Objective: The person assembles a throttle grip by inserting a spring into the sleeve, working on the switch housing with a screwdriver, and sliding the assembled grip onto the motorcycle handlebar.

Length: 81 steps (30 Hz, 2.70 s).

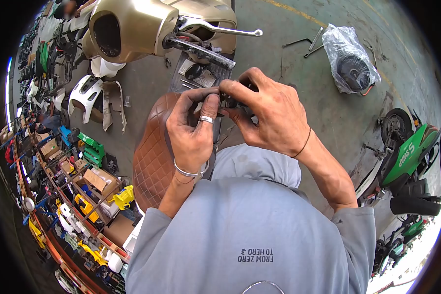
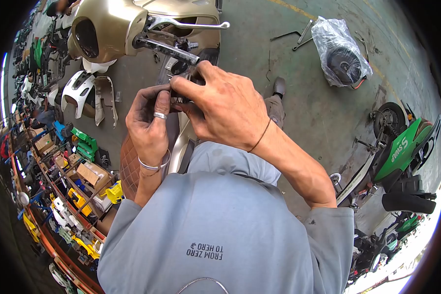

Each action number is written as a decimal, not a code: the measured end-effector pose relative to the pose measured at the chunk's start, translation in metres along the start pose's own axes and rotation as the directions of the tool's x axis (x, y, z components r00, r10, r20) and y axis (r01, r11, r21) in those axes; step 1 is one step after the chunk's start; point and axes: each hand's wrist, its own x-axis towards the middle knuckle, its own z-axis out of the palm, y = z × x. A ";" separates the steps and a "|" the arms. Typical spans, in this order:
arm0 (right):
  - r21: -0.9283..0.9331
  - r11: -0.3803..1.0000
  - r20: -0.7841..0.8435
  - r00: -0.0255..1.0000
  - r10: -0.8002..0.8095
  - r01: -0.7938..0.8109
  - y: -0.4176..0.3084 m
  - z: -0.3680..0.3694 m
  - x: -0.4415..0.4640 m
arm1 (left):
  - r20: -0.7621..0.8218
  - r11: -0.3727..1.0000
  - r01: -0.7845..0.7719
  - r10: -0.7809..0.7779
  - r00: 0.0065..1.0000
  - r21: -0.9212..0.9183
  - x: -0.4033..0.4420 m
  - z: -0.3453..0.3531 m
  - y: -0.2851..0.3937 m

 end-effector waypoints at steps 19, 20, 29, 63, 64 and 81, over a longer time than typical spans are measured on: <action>-0.169 0.982 -0.095 0.990 -0.105 0.088 0.016 0.027 -0.006 | -0.016 0.987 0.125 -0.124 0.992 0.098 0.008 0.002 -0.014; -0.172 0.981 -0.096 0.989 -0.110 0.092 0.016 0.028 -0.007 | -0.015 0.986 0.140 -0.139 0.990 0.087 0.009 0.001 -0.015; -0.223 0.960 -0.075 0.978 -0.192 0.171 0.021 0.042 -0.007 | -0.054 0.976 0.217 -0.215 0.975 0.023 0.012 -0.004 -0.020; 0.830 0.181 0.346 0.742 0.574 -0.527 0.064 -0.001 -0.056 | -0.251 0.851 -0.034 -0.117 0.961 -0.524 0.087 -0.028 -0.171; 0.851 0.153 0.335 0.745 0.577 -0.502 0.061 -0.004 -0.056 | -0.248 0.851 -0.004 -0.148 0.957 -0.525 0.092 -0.029 -0.179; 0.907 0.048 0.297 0.716 0.631 -0.419 0.057 0.002 -0.085 | -0.209 0.901 -0.150 0.252 0.945 0.408 0.208 -0.036 -0.287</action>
